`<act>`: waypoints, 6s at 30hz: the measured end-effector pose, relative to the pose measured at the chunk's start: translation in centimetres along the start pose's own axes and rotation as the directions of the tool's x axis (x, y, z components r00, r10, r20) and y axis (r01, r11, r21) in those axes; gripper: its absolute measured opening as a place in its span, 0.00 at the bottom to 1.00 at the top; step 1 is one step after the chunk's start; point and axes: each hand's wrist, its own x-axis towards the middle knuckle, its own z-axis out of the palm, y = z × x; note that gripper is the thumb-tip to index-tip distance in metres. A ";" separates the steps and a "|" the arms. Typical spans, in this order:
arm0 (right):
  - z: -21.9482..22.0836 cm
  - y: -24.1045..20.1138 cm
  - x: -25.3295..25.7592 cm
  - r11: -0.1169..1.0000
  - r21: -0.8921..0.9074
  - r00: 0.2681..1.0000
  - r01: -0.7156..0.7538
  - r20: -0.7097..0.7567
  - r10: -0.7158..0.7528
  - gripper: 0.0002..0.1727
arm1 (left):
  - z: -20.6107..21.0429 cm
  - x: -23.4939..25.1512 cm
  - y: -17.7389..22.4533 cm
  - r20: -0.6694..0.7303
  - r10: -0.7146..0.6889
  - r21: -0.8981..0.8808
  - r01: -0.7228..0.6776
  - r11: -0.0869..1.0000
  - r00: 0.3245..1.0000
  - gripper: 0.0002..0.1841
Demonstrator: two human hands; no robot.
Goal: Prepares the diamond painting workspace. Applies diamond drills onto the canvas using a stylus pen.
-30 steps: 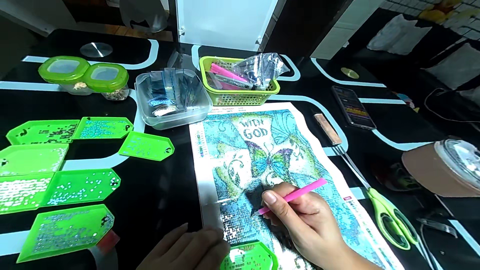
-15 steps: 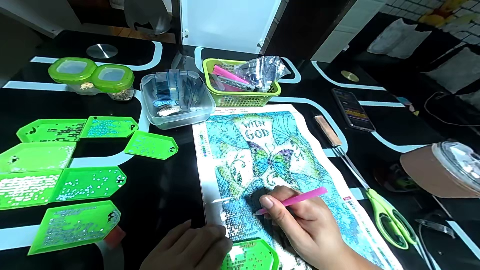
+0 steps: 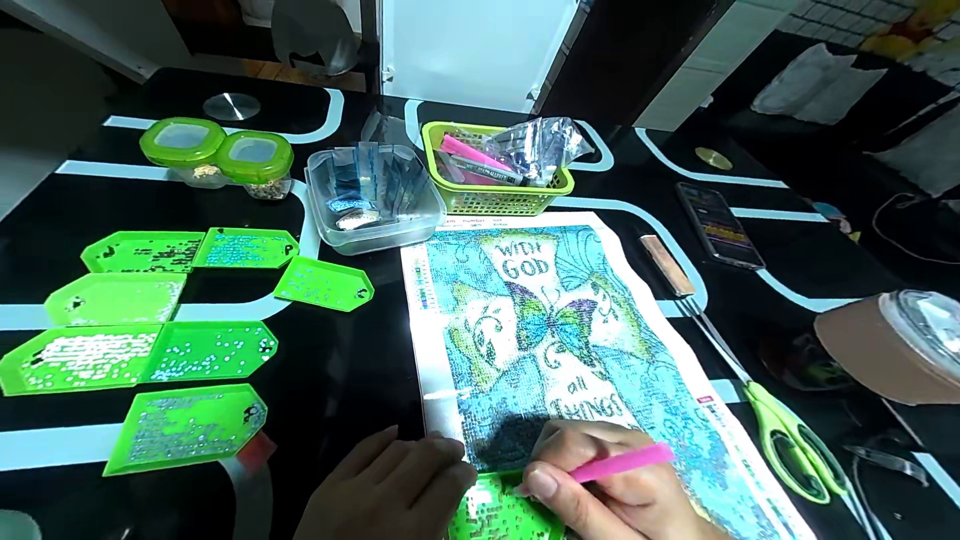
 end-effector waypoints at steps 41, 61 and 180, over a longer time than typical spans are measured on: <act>-0.5 1.4 0.6 0.966 0.067 0.907 -0.251 -0.332 0.258 0.14 | -0.2 0.1 0.0 0.023 0.002 0.005 -0.002 1.000 1.000 0.22; -0.6 1.4 0.7 0.967 -0.182 0.961 -0.181 -0.240 0.135 0.18 | -0.2 0.1 0.1 0.030 -0.009 0.000 0.009 1.000 0.999 0.22; -1.1 0.6 -0.8 1.000 -0.014 1.000 -0.007 -0.017 0.007 0.19 | -0.1 0.0 0.0 0.017 -0.002 0.013 0.001 1.000 1.000 0.23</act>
